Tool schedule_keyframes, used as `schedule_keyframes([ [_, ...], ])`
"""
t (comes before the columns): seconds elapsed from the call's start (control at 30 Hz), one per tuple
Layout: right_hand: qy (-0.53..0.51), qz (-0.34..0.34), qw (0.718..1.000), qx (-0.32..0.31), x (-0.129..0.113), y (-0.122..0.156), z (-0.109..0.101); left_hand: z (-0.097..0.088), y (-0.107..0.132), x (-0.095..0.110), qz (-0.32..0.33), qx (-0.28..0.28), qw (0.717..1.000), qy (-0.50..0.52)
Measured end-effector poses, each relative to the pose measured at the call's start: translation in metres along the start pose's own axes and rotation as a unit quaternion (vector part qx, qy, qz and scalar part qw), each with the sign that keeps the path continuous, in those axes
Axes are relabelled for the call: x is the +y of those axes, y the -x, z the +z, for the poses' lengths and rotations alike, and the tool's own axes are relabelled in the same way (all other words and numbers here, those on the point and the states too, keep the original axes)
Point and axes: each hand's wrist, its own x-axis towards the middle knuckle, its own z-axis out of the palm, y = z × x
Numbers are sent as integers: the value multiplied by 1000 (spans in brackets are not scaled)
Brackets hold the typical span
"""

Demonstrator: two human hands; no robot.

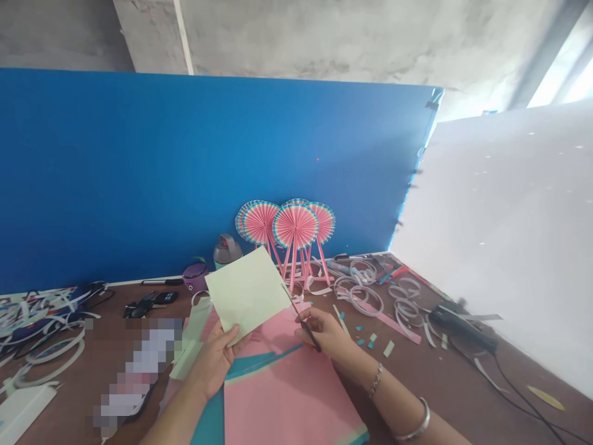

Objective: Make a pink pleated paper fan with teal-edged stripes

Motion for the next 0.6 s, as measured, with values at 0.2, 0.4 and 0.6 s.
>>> schedule_keyframes([
  [0.2, -17, 6, 1000, 3, -1, 0, 1, 1, 2, 0, -9, -6, 1000, -14],
  [0.4, -22, 3, 999, 23, 2, -1, 2, 4, 5, 2, -12, -42, 999, -23],
  [0.6, -16, 4, 999, 40, 5, -3, 2, 3, 5, -1, -7, -53, 998, -30],
])
